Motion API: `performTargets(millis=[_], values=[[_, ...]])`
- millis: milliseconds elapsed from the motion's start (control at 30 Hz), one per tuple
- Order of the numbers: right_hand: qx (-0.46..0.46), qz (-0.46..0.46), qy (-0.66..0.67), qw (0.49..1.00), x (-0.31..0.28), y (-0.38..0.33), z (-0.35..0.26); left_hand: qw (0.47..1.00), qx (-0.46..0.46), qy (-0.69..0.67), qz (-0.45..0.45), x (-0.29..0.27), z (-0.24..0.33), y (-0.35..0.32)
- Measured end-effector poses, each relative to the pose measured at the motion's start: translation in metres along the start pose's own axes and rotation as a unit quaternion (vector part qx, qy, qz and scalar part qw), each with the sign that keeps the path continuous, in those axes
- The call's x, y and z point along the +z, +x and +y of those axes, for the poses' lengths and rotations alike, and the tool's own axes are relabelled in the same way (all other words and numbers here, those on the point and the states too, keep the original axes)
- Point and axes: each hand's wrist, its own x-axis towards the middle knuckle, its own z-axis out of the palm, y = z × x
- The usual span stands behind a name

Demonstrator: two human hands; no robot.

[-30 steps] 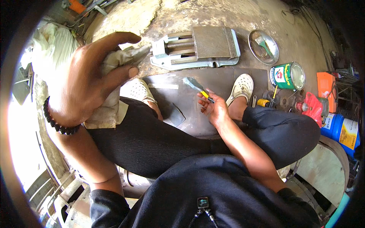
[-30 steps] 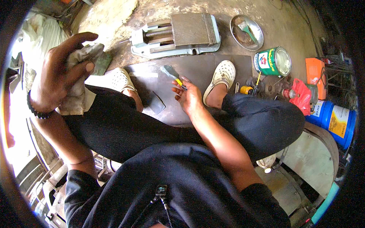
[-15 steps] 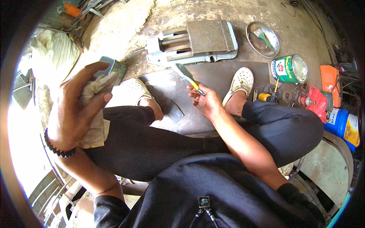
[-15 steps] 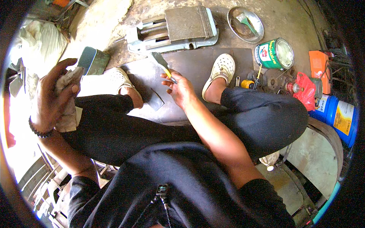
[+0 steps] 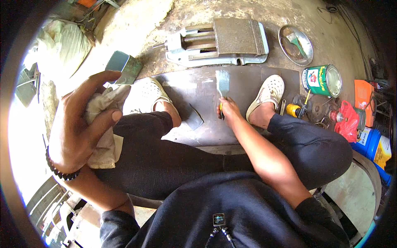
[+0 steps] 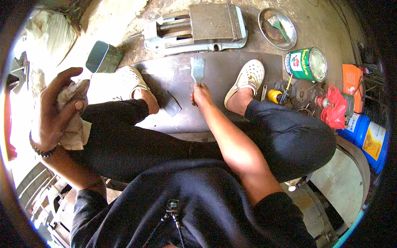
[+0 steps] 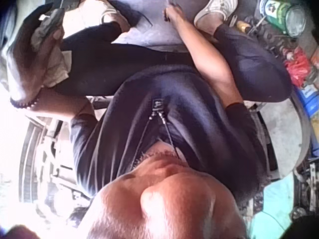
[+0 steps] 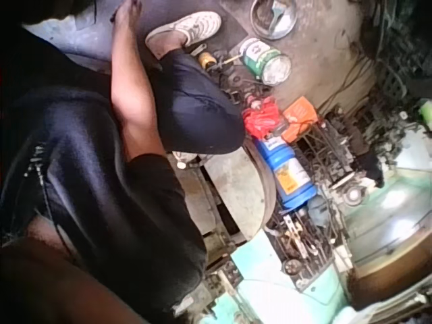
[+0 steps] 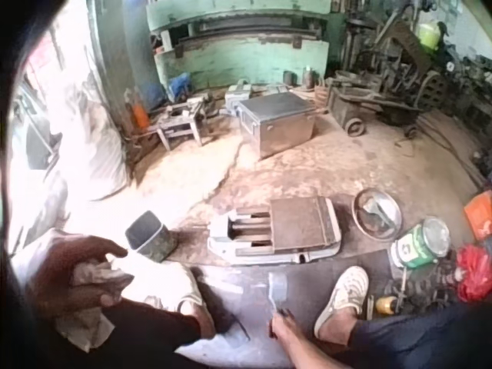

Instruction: The person paints a metal vise with a brush, dipping it into a container of paint and applying it to the surface. They occasionally wipe the vise with a cloth and adjust their position while working.

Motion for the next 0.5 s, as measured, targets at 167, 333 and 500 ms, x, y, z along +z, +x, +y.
performTargets(millis=[167,333,500], values=[[-0.078,0.044,0.091,0.992,-0.005,0.024,0.009,0.999,-0.018,-0.038,0.008,0.004,0.001,-0.005],[-0.108,0.030,0.190,0.975,0.007,0.040,-0.012,1.000,-0.026,-0.014,0.006,0.005,0.001,-0.009],[-0.124,0.011,0.216,0.968,0.020,0.047,-0.036,0.998,-0.064,-0.003,0.019,0.005,-0.004,-0.013]])
